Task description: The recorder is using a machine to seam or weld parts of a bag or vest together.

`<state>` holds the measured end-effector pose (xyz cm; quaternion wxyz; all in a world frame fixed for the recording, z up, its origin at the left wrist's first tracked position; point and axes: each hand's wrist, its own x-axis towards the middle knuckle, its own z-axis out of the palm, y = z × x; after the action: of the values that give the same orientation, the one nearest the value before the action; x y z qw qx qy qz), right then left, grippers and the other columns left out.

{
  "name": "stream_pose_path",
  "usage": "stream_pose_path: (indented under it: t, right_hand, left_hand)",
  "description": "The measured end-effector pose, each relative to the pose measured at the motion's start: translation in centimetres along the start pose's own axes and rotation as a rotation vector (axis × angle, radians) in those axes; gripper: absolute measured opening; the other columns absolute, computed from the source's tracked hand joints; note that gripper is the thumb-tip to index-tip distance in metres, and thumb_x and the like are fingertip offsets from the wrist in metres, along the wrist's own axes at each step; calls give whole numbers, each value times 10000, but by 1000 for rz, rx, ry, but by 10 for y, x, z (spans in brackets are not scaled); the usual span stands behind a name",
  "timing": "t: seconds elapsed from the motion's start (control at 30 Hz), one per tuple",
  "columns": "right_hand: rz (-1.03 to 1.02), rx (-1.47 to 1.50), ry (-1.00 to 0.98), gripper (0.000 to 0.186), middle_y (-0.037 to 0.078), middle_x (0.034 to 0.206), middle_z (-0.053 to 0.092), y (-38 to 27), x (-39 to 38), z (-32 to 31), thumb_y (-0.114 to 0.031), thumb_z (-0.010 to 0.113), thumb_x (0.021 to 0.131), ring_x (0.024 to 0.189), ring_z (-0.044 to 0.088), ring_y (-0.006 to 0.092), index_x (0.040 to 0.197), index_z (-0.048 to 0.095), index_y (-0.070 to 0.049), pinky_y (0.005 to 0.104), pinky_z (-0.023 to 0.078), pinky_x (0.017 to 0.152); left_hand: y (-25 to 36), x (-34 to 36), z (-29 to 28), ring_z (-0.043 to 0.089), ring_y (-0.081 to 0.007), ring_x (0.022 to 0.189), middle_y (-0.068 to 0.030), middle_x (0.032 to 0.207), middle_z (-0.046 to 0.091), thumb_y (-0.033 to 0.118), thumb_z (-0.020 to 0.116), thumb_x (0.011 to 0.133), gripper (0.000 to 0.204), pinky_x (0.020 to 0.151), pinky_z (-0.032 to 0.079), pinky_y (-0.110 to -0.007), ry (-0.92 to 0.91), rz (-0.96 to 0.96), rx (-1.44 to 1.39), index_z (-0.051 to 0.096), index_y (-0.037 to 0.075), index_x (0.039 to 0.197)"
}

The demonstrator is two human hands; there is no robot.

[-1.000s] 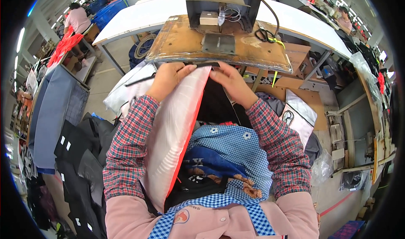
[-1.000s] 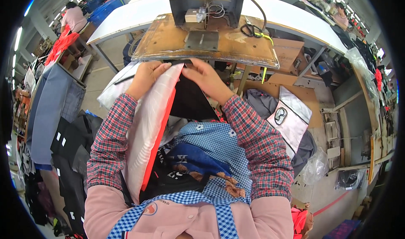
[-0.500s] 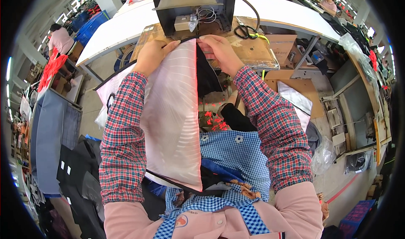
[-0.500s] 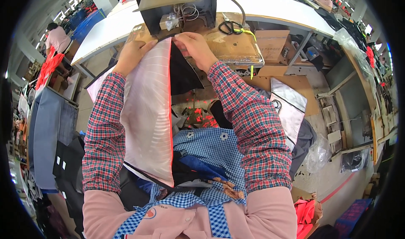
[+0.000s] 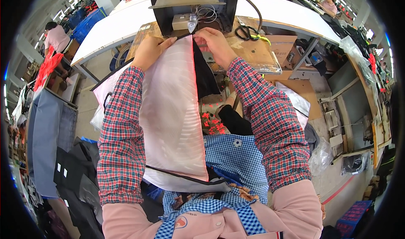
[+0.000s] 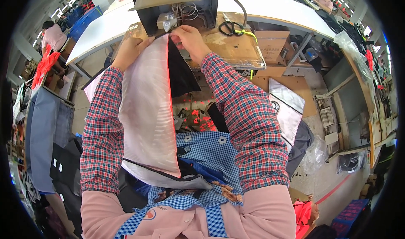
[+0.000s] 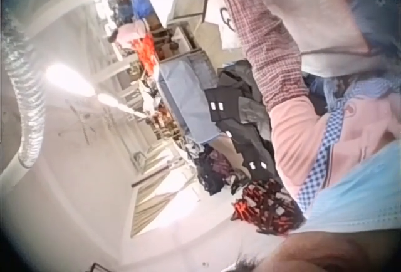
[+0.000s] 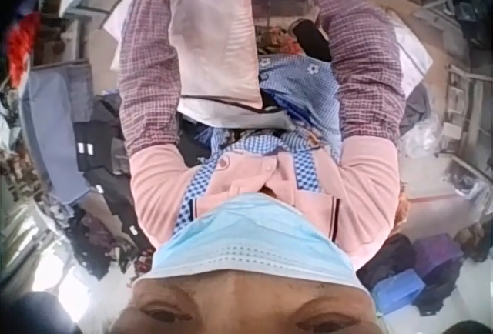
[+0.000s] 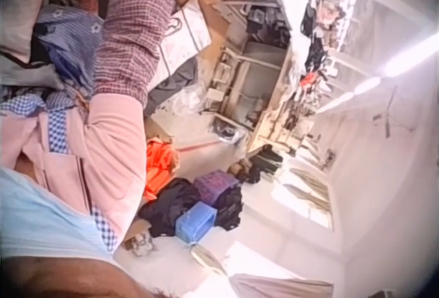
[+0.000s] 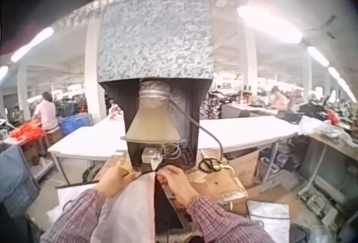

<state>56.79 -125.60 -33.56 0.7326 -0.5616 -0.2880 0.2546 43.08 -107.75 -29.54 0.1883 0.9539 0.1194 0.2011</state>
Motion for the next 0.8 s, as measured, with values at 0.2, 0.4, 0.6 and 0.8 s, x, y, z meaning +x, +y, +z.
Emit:
stream_pose_path:
  t: [0.2,0.4,0.6,0.8]
  right_hand:
    - [-17,56,13,139,-35,825,618,4,6,3,-223,588,909,787,562,76,887,664,-109,249,453,719]
    - [-57,128,81,107,-15,766,605,8,7,9,-163,593,876,702,535,82,831,644,-81,241,419,637]
    - [-67,188,136,95,-5,748,606,9,2,16,-153,601,865,673,537,86,837,645,-74,232,412,628]
    - [-98,204,192,88,2,732,599,6,-1,24,-148,609,859,662,538,95,839,636,-66,241,428,586]
  left_hand:
    - [-7,6,3,658,-314,585,-202,681,671,544,581,887,582,617,519,-385,43,-41,-23,733,-17,888]
    - [-11,11,5,660,-304,587,-200,679,673,548,585,882,582,627,525,-372,48,-37,-43,737,-14,883]
    - [-8,10,0,667,-284,591,-184,676,678,555,580,883,588,631,530,-345,22,-53,-37,740,-10,885]
    - [-13,6,-5,673,-291,617,-193,702,682,554,567,893,593,654,531,-352,17,-44,-42,738,-14,889]
